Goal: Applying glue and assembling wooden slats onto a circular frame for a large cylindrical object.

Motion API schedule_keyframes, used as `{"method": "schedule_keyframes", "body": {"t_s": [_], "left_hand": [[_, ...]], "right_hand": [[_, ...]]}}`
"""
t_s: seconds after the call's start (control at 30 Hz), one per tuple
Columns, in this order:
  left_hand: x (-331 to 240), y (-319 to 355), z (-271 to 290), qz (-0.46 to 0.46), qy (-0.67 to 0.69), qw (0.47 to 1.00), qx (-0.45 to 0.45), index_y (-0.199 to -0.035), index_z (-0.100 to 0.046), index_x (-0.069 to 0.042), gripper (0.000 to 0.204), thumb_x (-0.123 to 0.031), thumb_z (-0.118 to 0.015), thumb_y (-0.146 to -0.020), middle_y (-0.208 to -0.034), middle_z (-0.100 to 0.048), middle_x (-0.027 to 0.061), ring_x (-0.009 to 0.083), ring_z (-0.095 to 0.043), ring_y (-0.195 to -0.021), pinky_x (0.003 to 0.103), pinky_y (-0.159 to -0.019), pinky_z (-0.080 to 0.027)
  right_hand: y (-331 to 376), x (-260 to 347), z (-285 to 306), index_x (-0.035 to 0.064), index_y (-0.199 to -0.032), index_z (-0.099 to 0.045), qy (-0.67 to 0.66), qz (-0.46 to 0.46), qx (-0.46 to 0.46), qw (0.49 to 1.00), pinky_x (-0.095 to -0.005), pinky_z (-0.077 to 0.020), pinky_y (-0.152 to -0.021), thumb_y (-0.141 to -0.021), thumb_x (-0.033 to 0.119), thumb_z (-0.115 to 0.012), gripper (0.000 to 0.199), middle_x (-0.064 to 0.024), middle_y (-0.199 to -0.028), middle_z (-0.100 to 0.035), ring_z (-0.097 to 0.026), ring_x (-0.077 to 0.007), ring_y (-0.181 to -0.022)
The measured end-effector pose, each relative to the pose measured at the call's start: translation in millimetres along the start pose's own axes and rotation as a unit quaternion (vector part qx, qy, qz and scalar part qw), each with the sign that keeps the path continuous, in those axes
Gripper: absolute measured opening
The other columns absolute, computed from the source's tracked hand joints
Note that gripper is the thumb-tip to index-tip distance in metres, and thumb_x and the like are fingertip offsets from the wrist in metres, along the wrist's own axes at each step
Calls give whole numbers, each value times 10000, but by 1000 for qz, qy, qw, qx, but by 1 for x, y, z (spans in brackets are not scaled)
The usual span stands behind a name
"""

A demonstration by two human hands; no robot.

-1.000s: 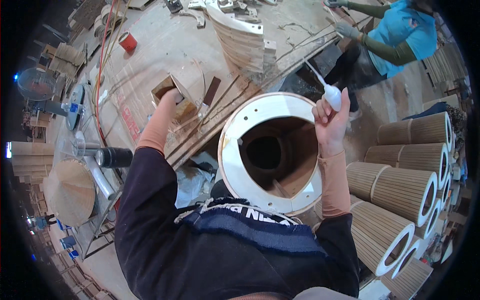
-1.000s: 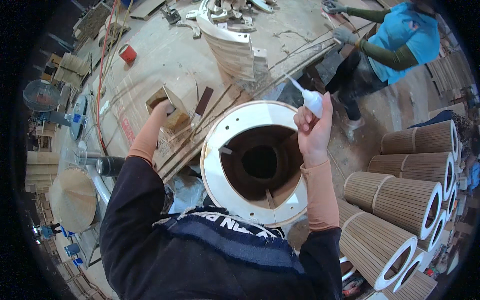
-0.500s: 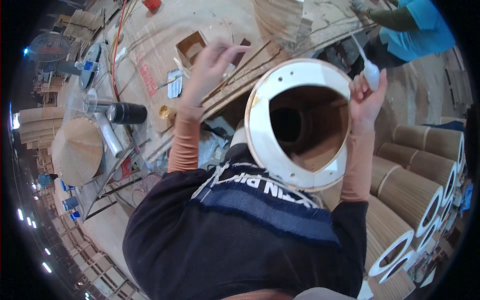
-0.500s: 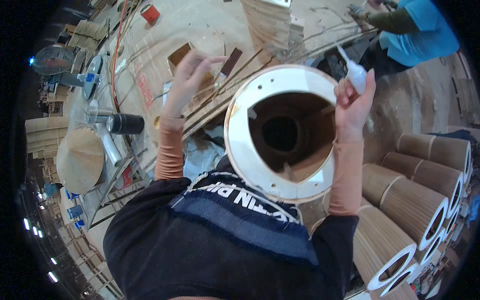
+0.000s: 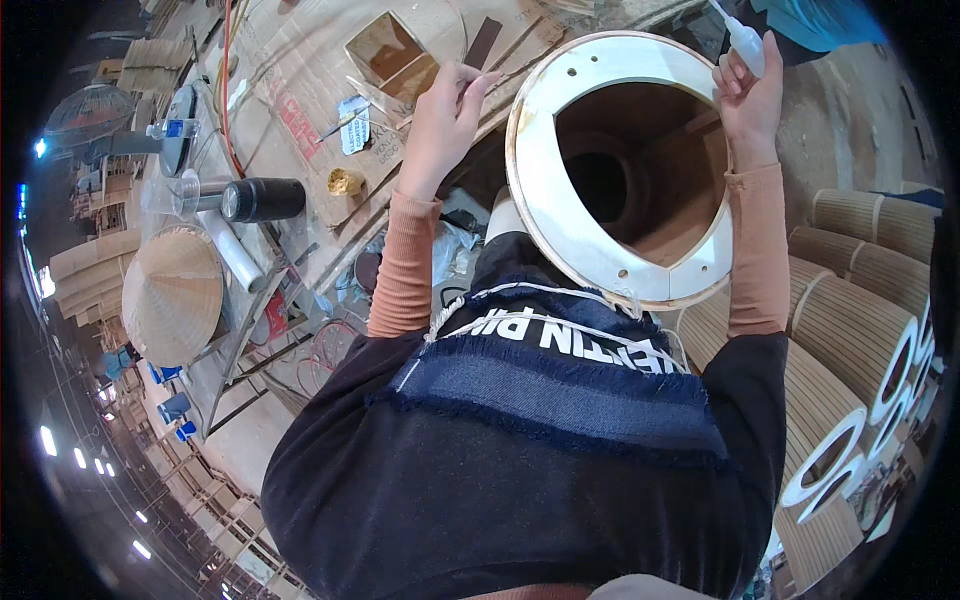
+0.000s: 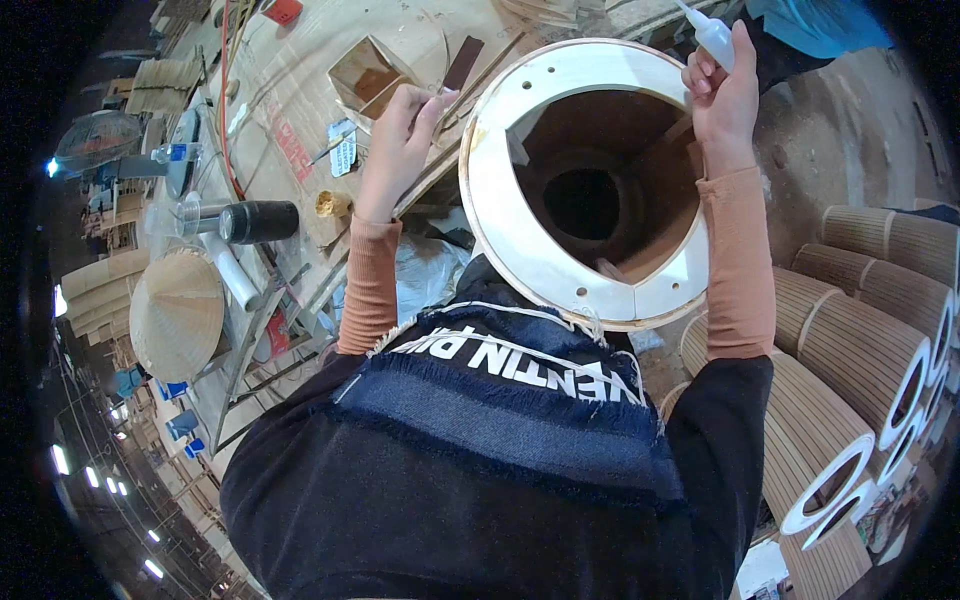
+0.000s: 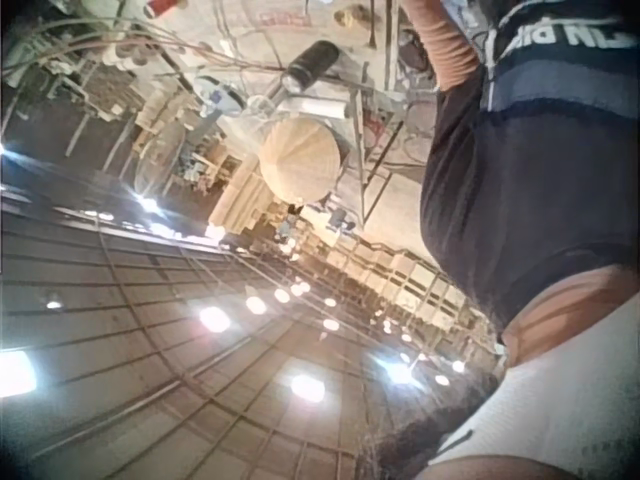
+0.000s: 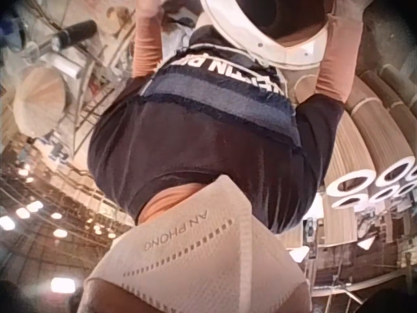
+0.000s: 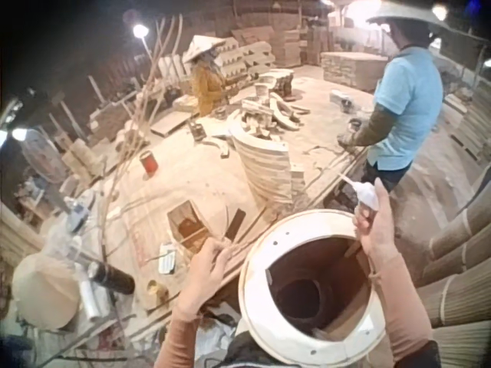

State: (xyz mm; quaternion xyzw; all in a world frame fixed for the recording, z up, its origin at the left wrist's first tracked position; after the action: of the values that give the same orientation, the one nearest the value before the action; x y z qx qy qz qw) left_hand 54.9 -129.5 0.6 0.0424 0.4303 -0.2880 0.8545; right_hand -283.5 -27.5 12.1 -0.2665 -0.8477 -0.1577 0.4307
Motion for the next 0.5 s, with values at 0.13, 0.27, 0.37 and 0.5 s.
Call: {"method": "schedule_keyframes", "body": {"t_s": [0.13, 0.27, 0.37, 0.5], "left_hand": [[10, 24, 1, 48, 110, 993, 7, -1021, -534, 16, 163, -142, -495, -1023, -1073, -710, 115, 124, -645, -957, 265, -807, -491], [18, 36, 2, 25, 213, 975, -53, -1003, -569, 13, 167, -152, -544, -1004, -1037, -723, 99, 112, -649, -901, 266, -800, -508], [21, 36, 14, 44, 184, 980, -62, -1014, -592, 22, 179, -154, -558, -1000, -1033, -718, 101, 111, -648, -921, 260, -829, -505], [17, 34, 25, 42, 192, 979, -57, -1026, -624, 20, 193, -165, -590, -987, -985, -709, 67, 84, -629, -905, 238, -821, -493]], "right_hand": [[-1, -2, 1, 107, -726, -483, 39, -2, 0, 999, -239, -269, -502, -967, 484, -544, 452, 20, -593, -365, -345, -72, -503], [0, -3, -3, 89, -772, -507, 46, -12, 25, 999, -242, -272, -498, -962, 489, -549, 445, 17, -610, -383, -353, -68, -504], [2, -4, -5, 114, -705, -462, 58, 15, -11, 998, -237, -232, -507, -976, 471, -530, 453, 36, -602, -351, -306, -69, -508], [1, -5, -3, 91, -776, -496, 60, 12, -7, 998, -237, -265, -513, -972, 462, -548, 422, 23, -614, -371, -333, -73, -509]]}}
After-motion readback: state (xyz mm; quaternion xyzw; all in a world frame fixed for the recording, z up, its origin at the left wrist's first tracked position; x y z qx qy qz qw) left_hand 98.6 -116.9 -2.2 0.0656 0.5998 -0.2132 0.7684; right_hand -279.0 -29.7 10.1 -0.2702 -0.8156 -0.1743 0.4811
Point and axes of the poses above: each hand's wrist, its own y-axis away from the middle knuckle, its own z-axis out of the back of the hand, x = y × z, the point moved 1 cm from there along -y, towards the middle knuckle
